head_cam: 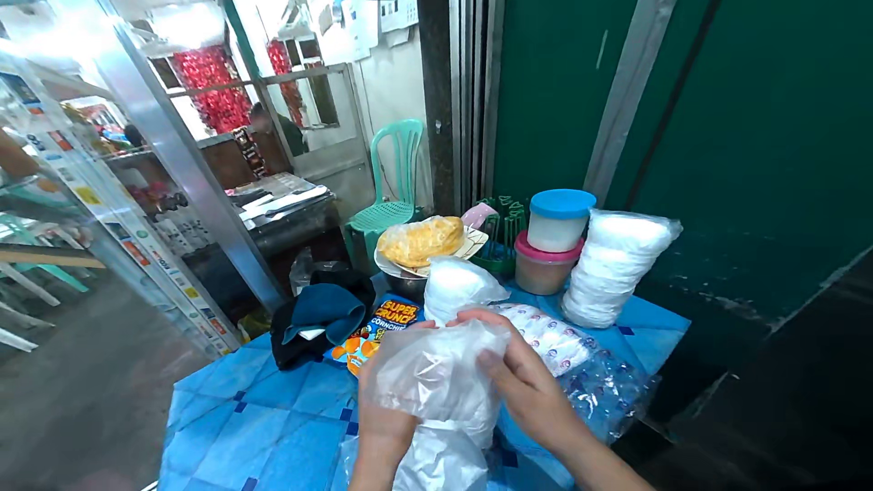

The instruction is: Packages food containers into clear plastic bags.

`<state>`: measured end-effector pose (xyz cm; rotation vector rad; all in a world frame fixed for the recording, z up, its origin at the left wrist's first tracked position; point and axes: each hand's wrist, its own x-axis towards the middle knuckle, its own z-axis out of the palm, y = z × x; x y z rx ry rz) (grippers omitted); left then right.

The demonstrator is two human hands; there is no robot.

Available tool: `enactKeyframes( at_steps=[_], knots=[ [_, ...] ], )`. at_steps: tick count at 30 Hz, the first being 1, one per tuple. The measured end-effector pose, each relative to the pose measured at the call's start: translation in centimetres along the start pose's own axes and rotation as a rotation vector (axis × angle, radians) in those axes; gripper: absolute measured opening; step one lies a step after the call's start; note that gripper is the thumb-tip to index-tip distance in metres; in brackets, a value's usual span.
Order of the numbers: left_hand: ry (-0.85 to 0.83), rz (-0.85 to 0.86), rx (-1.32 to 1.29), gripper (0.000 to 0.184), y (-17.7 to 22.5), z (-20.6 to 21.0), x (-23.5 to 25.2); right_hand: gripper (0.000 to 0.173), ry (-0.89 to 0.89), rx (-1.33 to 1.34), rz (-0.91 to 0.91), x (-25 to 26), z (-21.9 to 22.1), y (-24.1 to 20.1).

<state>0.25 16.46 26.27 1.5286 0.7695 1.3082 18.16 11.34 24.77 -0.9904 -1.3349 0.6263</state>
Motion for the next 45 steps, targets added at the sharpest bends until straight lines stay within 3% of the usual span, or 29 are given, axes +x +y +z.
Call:
enactKeyframes(
  at_steps=[3,7,11,14,17,21,23,28,31,35,39,42,45],
  knots=[
    [0.063,-0.128,-0.103,0.018,-1.9,0.9,-1.3,0.051,0.030,0.047,0.033,-1.6,0.4,2.1],
    [-0.029,-0.225,-0.057,0.030,-2.1,0.4,-1.8,0.070,-0.023,-0.018,0.031,-2.8,-1.0,4.2],
    [-0.114,-0.131,-0.102,0.051,0.5,-0.8,0.2,0.054,-0.005,-0.103,0.005,-0.8,-2.2,1.2],
    [-0.085,-0.058,-0.106,0.043,1.7,-0.3,0.9,0.036,0.050,-0.146,-0.061,0.1,-1.6,-0.4],
    [-0.014,-0.113,-0.038,0.028,0.0,0.6,-0.3,0.042,0.064,-0.142,-0.061,-0.9,-1.1,1.5],
    [-0.114,-0.143,-0.010,0.047,-2.5,0.2,-1.3,0.052,0.076,-0.100,-0.049,-3.2,-1.3,4.8],
    [-0.142,-0.150,0.009,0.050,-1.9,-0.2,-1.0,0.049,0.073,-0.131,-0.034,-3.0,-1.8,4.0],
    [-0.027,-0.074,-0.080,0.040,0.6,-0.1,-0.1,0.046,0.124,-0.091,0.014,-1.3,-1.7,0.5],
    [0.003,-0.077,-0.003,0.030,-0.7,0.2,-0.6,0.049,0.121,-0.060,0.019,-2.0,-0.4,2.0],
    [-0.023,-0.114,-0.016,0.039,-2.6,0.5,-1.9,0.057,0.125,-0.044,-0.025,-3.6,-0.1,4.5],
    [-0.016,-0.142,-0.005,0.044,-2.1,0.0,-2.2,0.052,0.107,-0.081,0.027,-3.9,-0.8,4.2],
    [0.075,-0.019,-0.054,0.039,-0.8,-0.6,-3.3,0.051,0.235,-0.195,0.007,-4.0,-1.2,2.4],
    [0.084,0.108,-0.206,0.031,0.9,-0.8,-4.7,0.041,0.283,-0.269,-0.211,-4.6,-0.5,-0.4]
  ],
)
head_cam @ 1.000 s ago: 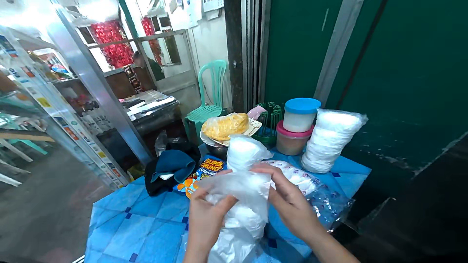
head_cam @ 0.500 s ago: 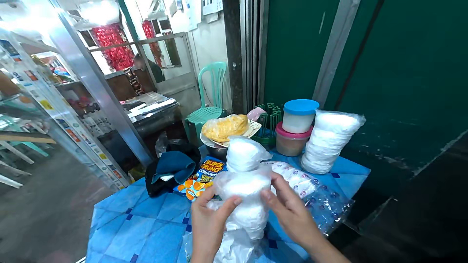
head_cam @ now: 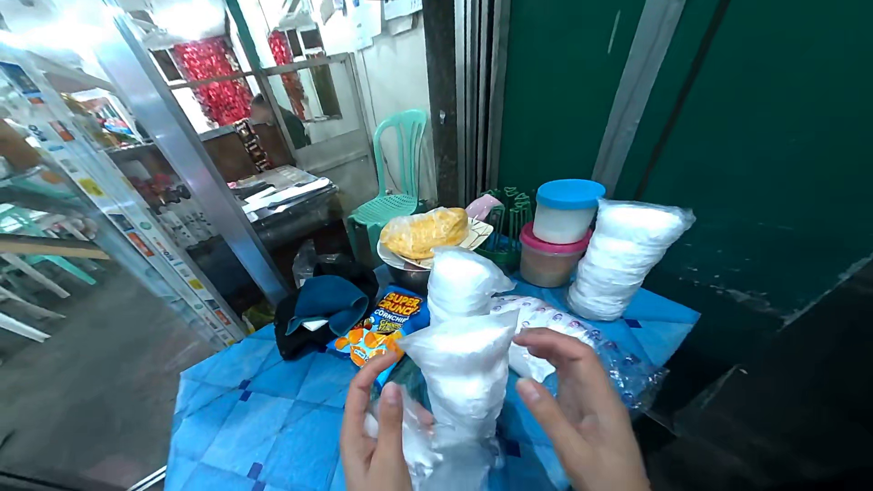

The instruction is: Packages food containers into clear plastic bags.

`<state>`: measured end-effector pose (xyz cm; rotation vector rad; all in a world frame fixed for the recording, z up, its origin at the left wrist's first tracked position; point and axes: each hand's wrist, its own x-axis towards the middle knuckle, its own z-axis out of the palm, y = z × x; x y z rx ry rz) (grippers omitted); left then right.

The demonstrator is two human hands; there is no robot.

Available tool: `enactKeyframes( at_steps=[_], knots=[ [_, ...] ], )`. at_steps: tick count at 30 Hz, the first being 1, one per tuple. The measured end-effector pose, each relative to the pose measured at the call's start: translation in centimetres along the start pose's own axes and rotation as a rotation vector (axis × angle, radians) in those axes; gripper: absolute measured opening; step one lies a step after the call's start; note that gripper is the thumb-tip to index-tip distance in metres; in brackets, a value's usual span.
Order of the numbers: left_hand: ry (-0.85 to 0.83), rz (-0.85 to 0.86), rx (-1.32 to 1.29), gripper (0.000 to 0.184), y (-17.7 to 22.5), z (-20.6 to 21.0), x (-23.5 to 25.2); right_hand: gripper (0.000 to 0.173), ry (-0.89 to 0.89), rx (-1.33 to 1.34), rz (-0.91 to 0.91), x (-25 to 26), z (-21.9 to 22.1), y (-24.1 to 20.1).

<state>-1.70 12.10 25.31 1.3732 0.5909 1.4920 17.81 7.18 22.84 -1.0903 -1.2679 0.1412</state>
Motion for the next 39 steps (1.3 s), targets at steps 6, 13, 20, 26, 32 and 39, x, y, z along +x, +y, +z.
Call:
enactKeyframes(
  at_steps=[6,13,20,26,32,39],
  knots=[
    [-0.142,0.079,0.005,0.044,2.0,1.0,-1.4,0.028,-0.298,-0.168,-0.208,-0.2,2.5,-5.3],
    [-0.196,0.031,-0.037,0.050,3.2,1.5,-2.1,0.030,-0.187,-0.239,-0.259,0.5,2.1,-5.2],
    [-0.135,0.038,-0.012,0.016,2.9,-0.2,-1.5,0.028,-0.192,-0.170,-0.185,1.0,0.1,-4.6],
    [-0.245,0.059,-0.021,0.012,2.8,-0.1,-1.7,0.020,-0.349,0.060,-0.095,1.1,-0.5,-4.9],
    [-0.382,-0.036,-0.119,0.015,2.4,0.3,-2.3,0.034,-0.374,0.197,-0.014,0.5,-0.5,-4.6],
    [-0.528,-0.071,-0.239,0.037,0.5,-0.3,-1.7,0.015,-0.417,1.204,0.613,0.3,-0.7,-4.5]
  ],
)
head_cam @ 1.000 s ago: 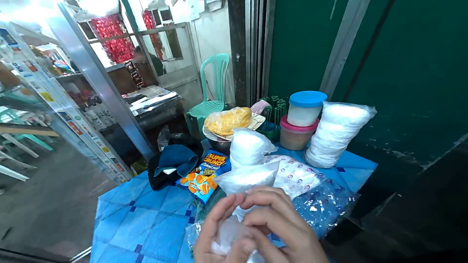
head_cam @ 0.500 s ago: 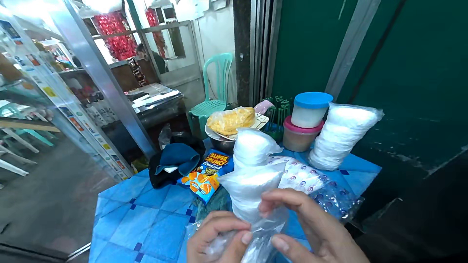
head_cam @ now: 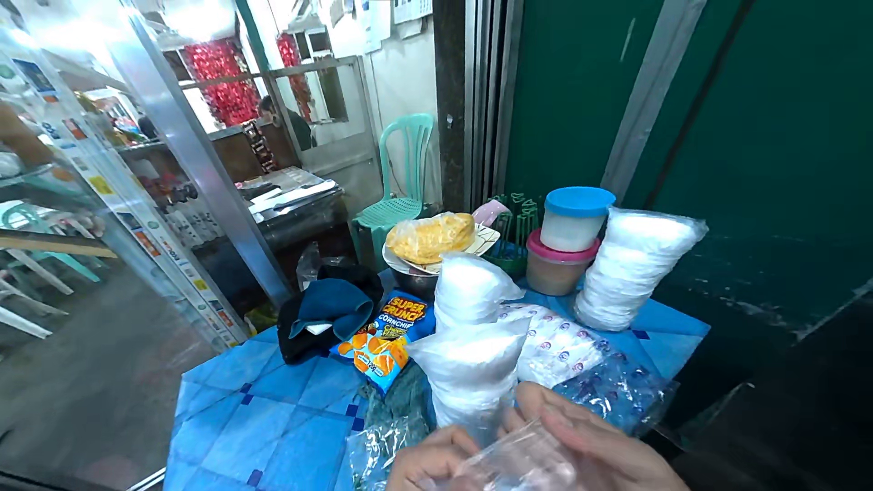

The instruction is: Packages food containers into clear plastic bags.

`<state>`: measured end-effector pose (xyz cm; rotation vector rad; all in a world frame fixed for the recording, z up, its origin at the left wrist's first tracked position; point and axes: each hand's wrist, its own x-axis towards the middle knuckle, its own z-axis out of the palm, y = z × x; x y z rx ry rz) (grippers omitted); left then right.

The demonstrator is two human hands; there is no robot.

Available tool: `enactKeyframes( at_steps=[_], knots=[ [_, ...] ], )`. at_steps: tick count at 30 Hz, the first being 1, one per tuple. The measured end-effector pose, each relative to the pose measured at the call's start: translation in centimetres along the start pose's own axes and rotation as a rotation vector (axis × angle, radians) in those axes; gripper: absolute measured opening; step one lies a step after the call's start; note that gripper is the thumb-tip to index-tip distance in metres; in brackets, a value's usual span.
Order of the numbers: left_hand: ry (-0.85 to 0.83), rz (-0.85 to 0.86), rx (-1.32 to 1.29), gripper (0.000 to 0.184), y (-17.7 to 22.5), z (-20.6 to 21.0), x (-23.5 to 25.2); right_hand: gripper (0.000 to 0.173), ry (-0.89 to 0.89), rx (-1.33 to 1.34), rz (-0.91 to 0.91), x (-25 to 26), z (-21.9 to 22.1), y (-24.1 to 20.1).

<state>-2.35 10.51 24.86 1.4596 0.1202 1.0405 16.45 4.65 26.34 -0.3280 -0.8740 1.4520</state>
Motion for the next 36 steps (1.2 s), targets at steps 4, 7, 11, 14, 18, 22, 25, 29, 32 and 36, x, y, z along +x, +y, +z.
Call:
enactKeyframes(
  at_steps=[4,7,11,14,18,22,25,29,32,36],
  knots=[
    [-0.174,0.029,-0.163,0.046,1.1,-3.1,2.3,0.018,-0.100,-0.049,0.002,1.0,-0.9,-3.0],
    [0.083,-0.148,-0.023,0.023,4.0,-3.0,5.4,0.016,-0.017,-0.469,-0.052,3.6,-0.5,-6.3],
    [0.291,-0.255,0.380,0.008,2.6,-3.6,9.2,0.010,0.264,-0.749,0.057,6.9,-1.4,-7.1],
    [0.329,-0.343,0.169,0.013,-0.9,-4.5,8.6,0.012,0.352,-0.757,0.208,7.2,-3.4,-5.7],
    [0.365,-0.422,-0.114,0.012,-2.2,-4.0,7.5,0.008,0.440,-0.643,0.233,5.8,-4.8,-3.2],
    [0.418,-0.526,-0.267,0.022,-3.7,-4.5,6.1,0.008,0.456,-0.663,0.172,5.6,-4.9,-2.8],
    [0.405,-0.538,-0.375,0.024,-5.0,-4.5,5.1,0.009,0.459,-0.659,0.170,5.1,-5.2,-2.7],
    [0.447,-0.396,-0.088,0.017,-4.5,-4.7,5.0,0.017,0.453,-0.974,-0.018,4.6,-5.1,-2.9],
    [0.484,-0.213,0.117,0.014,-2.6,-4.9,5.7,0.032,0.367,-1.216,-0.271,4.3,-5.3,-2.6],
    [0.337,-0.155,0.243,0.014,-2.3,-4.1,5.8,0.043,0.339,-1.224,-0.368,3.5,-5.5,1.1]
  ],
)
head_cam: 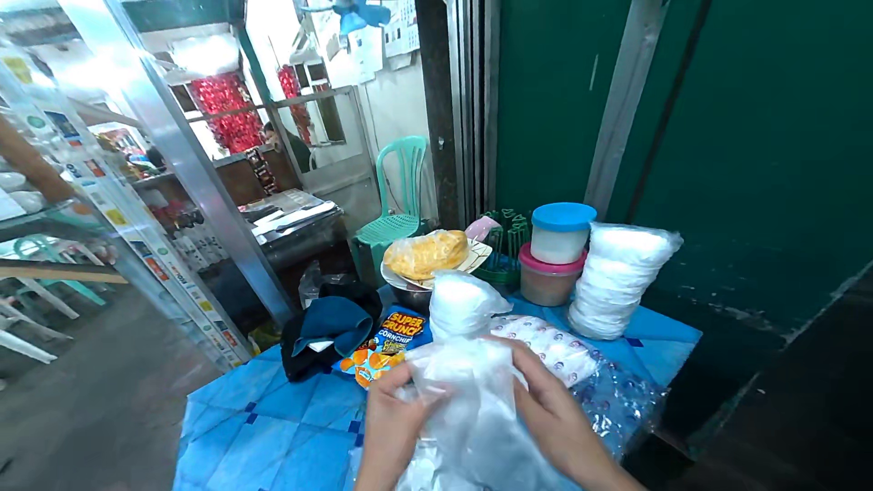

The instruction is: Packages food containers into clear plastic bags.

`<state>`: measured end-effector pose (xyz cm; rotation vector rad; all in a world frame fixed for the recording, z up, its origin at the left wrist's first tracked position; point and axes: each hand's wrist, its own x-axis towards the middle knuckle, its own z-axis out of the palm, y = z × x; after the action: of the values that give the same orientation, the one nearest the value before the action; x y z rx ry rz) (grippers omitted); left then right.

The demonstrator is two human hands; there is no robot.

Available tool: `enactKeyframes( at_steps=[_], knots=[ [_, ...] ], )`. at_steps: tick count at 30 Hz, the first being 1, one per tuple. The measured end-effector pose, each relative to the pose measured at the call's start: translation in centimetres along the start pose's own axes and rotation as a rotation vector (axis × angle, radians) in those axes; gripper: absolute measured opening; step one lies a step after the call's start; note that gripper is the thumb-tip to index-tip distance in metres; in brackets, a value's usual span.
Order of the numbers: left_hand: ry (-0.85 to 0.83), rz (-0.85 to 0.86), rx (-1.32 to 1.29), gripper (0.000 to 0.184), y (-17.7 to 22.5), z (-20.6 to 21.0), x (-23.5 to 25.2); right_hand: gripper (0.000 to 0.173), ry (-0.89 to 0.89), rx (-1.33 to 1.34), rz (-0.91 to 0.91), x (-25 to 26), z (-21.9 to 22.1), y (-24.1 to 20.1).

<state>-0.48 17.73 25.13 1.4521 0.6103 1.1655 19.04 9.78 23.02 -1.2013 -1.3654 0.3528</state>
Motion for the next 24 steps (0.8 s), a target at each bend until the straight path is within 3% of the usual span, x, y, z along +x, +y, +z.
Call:
enactKeyframes(
  at_steps=[4,8,11,16,21,24],
  knots=[
    [-0.039,-0.090,0.062,0.037,-1.5,-0.2,-0.7,0.043,0.052,0.073,0.044,-2.5,0.8,2.2],
    [-0.105,-0.021,0.054,0.048,1.3,-0.1,1.0,0.051,0.028,0.138,0.106,-0.8,-0.3,-0.4],
    [-0.044,0.033,0.078,0.044,1.9,0.6,1.7,0.045,0.009,0.182,0.080,0.3,0.2,-1.6],
    [0.003,-0.052,0.065,0.033,-2.3,0.1,-0.6,0.059,0.005,0.212,0.061,-2.0,1.7,2.0],
    [-0.110,-0.039,0.113,0.054,0.2,-1.0,0.6,0.053,-0.051,0.241,0.112,-0.4,0.2,0.4],
    [-0.108,0.033,0.051,0.051,0.9,-0.8,1.3,0.045,-0.071,0.244,0.088,0.8,0.2,-0.5]
  ],
)
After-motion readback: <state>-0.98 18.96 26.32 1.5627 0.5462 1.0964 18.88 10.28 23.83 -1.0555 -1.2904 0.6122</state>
